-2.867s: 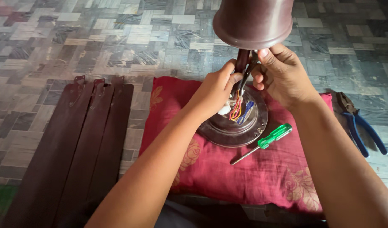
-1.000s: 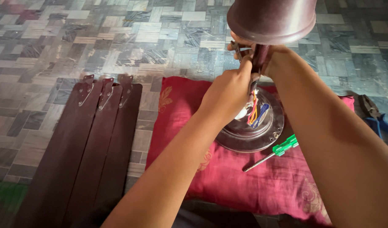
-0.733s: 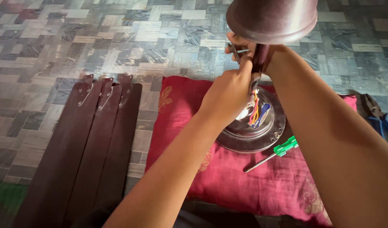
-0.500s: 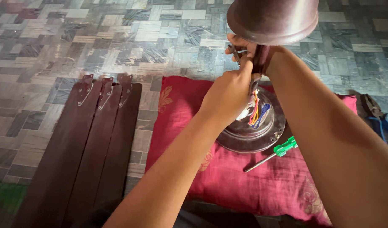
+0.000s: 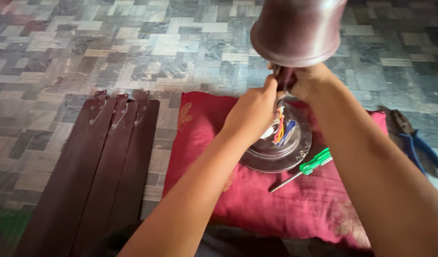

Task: The person uses a green screwdriver to loosen and remove screws from the ceiling fan base, then detaches a fan blade. They later use a wrench to adjust components near the motor housing and handle several small metal fasteners.

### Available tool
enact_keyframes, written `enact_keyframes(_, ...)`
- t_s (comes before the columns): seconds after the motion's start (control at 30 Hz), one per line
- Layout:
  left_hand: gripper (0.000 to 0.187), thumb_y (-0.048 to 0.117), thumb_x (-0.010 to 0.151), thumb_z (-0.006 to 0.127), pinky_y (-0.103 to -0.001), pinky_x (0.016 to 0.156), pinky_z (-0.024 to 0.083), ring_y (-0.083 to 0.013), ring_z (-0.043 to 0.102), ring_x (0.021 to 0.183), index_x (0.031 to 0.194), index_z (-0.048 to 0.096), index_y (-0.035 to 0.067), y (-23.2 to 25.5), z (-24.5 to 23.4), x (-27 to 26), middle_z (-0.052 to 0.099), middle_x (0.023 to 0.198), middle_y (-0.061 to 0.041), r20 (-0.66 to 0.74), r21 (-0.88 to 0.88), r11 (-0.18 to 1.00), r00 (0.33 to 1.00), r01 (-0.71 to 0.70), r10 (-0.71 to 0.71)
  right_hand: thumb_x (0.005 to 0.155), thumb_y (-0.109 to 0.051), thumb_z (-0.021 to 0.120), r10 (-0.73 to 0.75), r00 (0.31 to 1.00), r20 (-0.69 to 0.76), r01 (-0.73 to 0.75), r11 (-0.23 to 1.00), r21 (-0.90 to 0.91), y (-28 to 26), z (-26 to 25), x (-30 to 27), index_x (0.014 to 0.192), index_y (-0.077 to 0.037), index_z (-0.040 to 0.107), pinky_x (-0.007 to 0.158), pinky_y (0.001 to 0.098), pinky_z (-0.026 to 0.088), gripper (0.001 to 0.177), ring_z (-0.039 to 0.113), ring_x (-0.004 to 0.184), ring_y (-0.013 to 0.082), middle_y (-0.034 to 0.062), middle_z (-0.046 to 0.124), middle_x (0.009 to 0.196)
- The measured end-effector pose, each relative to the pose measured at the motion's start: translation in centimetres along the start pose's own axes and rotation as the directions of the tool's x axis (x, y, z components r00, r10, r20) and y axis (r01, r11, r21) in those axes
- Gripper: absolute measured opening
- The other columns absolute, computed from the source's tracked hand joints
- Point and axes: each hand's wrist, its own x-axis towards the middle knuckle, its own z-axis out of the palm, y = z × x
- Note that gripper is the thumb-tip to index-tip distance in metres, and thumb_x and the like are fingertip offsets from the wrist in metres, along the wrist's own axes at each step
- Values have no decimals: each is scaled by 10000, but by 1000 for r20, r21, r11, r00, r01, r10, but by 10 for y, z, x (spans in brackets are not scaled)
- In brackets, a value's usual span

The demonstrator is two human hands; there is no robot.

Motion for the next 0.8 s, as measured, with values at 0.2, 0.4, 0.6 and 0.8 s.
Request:
enact_keyframes(0.2,282,246,1023,583,-583,601,490,-470,688,729,1128,495,-1,3,0,-3,660,724,-288,-55,-12,999,998,-36,36,957,-291,694,-135,991,16,136,991,-14,6,-5,-16,921,-111,680,568,265,383,184,496,613,90,-9,642,800)
enact_keyframes(0.4,293,259,1014,588,-582,558,478,-476,677,701,1097,490,-5,5,0,-4,657,692,-285,-44,-46,999,999,-6,4,1036,-132,579,-229,971,-68,236,963,128,6,1,-45,938,-95,565,560,288,363,105,393,590,87,-12,511,758)
enact_keyframes(0.6,268,251,1019,583,-579,538,480,-461,683,658,1062,482,6,5,0,-3,650,653,-263,-46,-30,999,999,-18,17,1116,-181,470,-374,926,-61,374,927,2,-4,15,-87,1030,-44,574,581,266,376,192,443,631,83,19,583,857)
enact_keyframes(0.8,230,223,1032,568,-565,569,505,-457,691,702,1083,482,16,1,6,-3,667,694,-265,-39,-27,1000,999,-11,10,1131,-269,441,-397,915,-73,357,880,-315,-3,28,-93,1072,-26,539,489,251,331,269,411,518,79,17,497,632)
